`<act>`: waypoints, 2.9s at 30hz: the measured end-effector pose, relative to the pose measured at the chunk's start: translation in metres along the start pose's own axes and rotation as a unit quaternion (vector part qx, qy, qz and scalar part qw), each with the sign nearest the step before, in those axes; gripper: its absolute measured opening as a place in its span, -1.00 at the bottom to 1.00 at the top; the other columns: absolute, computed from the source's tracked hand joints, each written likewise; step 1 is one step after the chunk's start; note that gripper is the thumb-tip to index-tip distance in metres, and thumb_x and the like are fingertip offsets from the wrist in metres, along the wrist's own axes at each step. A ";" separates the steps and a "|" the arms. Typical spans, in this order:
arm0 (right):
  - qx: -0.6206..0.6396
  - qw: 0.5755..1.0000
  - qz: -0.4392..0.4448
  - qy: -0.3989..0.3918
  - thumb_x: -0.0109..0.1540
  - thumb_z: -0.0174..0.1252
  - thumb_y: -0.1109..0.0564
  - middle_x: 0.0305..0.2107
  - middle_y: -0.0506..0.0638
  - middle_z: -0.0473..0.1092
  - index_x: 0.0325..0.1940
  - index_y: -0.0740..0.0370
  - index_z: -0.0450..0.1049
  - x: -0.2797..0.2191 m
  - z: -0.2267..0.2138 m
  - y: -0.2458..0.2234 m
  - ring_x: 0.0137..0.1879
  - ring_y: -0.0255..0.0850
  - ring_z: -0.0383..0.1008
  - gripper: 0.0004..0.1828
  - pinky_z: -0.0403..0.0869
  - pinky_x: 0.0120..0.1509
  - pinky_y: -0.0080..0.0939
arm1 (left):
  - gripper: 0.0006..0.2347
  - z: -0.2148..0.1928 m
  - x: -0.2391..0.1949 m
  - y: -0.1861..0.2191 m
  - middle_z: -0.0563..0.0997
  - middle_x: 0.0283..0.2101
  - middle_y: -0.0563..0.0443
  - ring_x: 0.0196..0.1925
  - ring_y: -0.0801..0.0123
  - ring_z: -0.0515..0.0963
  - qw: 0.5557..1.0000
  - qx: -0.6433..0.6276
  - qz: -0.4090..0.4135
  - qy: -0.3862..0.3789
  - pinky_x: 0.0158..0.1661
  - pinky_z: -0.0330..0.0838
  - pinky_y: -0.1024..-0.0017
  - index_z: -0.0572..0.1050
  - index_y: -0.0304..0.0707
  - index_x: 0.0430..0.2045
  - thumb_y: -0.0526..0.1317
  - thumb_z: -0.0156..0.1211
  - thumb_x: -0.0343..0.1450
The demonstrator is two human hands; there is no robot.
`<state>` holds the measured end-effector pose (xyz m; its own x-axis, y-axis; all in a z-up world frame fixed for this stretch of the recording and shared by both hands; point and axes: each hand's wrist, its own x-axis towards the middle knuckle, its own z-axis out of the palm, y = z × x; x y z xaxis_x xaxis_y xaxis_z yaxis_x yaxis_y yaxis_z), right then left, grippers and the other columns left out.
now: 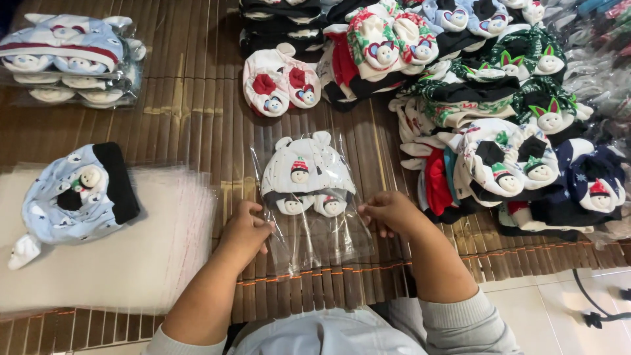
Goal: Folding and packaging baby hats into individual plastic bags
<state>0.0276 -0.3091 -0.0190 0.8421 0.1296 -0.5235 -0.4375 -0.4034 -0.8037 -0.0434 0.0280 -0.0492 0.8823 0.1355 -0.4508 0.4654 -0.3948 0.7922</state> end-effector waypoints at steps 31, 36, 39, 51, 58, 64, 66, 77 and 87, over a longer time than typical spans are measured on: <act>0.096 0.994 0.019 -0.056 0.17 0.27 0.37 -0.41 0.43 0.55 -0.09 0.62 0.47 -0.003 0.004 0.007 -0.81 -0.19 0.38 -0.73 0.31 -0.86 -0.40 | -0.58 0.005 0.005 -0.014 0.53 -0.14 -0.41 -0.71 0.22 0.62 0.973 -0.228 -0.026 -0.039 -0.84 0.37 0.59 0.31 -0.67 0.07 -0.41 0.22 0.34; 0.097 0.994 0.015 -0.054 0.17 0.24 0.38 -0.40 0.45 0.54 -0.08 0.65 0.45 0.000 0.005 0.009 -0.81 -0.17 0.38 -0.72 0.31 -0.87 -0.39 | -0.55 0.008 0.013 -0.019 0.53 -0.17 -0.38 -0.71 0.18 0.63 0.966 -0.254 -0.028 -0.037 -0.85 0.36 0.60 0.27 -0.63 0.11 -0.42 0.24 0.34; 0.122 0.991 0.008 -0.055 0.15 0.29 0.38 -0.45 0.39 0.52 -0.11 0.60 0.47 0.011 0.001 0.025 -0.80 -0.18 0.38 -0.74 0.31 -0.87 -0.41 | -0.54 0.002 0.003 -0.002 0.59 -0.18 -0.39 -0.71 0.20 0.63 0.970 -0.244 -0.012 -0.016 -0.83 0.37 0.62 0.21 -0.59 0.15 -0.48 0.17 0.35; 0.243 0.969 -0.036 -0.040 0.19 0.26 0.40 -0.33 0.30 0.52 -0.15 0.51 0.51 0.004 0.005 0.005 -0.35 0.04 0.67 -0.84 0.69 -0.36 -0.17 | -0.48 -0.011 -0.002 0.019 0.62 -0.17 -0.46 -0.13 -0.20 0.71 0.959 -0.247 0.137 0.018 -0.10 0.65 0.03 0.07 -0.32 0.27 -0.55 0.05 0.42; 0.247 0.956 -0.155 -0.033 0.16 0.27 0.49 -0.26 0.32 0.53 -0.22 0.56 0.54 0.018 -0.007 0.020 -0.10 0.12 0.66 -0.88 0.69 -0.01 -0.03 | -0.53 -0.025 0.011 0.002 0.75 -0.21 -0.08 -0.08 0.23 0.74 0.945 -0.088 0.310 0.059 0.01 0.59 0.34 0.22 -0.27 0.22 -0.41 0.22 0.42; 0.021 0.918 -0.393 0.036 0.06 0.48 0.33 -0.14 0.28 0.58 -0.31 0.34 0.67 0.026 -0.014 0.016 0.03 0.06 0.61 -0.84 0.55 0.14 0.00 | -0.59 -0.030 0.012 0.000 0.76 -0.29 0.04 -0.27 0.31 0.75 0.842 0.131 0.480 0.210 -0.25 0.69 0.41 0.51 -0.09 0.08 -0.33 0.41 0.33; -0.027 0.903 -0.425 0.060 0.06 0.51 0.26 -0.14 0.20 0.61 -0.34 0.25 0.69 0.028 -0.014 0.019 0.03 0.02 0.63 -0.86 0.53 0.17 -0.05 | -0.63 -0.027 0.014 -0.003 0.74 -0.32 0.14 -0.30 0.39 0.73 0.806 0.172 0.512 0.243 -0.30 0.65 0.45 0.57 0.03 0.07 -0.26 0.39 0.35; -0.213 0.877 -0.428 0.044 0.11 0.45 0.15 -0.08 0.09 0.59 -0.31 0.18 0.67 0.016 -0.008 0.017 0.06 0.11 0.57 -0.88 0.48 0.21 0.05 | -0.52 -0.021 0.025 -0.015 0.74 -0.26 0.11 -0.04 0.14 0.64 0.878 0.200 0.419 0.114 0.05 0.42 0.12 0.45 0.01 0.18 -0.21 0.36 0.33; -0.178 0.943 -0.264 0.099 0.23 0.34 0.05 -0.27 0.07 0.60 -0.32 0.16 0.67 0.025 -0.002 0.032 -0.01 0.07 0.60 -0.85 0.48 0.16 0.02 | -0.51 -0.013 0.014 0.008 0.76 -0.23 0.09 0.02 0.04 0.65 0.978 0.082 0.148 0.122 0.12 0.44 0.08 0.39 0.03 0.21 -0.17 0.31 0.34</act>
<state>0.0358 -0.3203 -0.0573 0.9705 0.2408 0.0141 0.1632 -0.6127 -0.7733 -0.0260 0.0386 -0.0436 0.9765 0.1984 -0.0842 0.1872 -0.5873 0.7874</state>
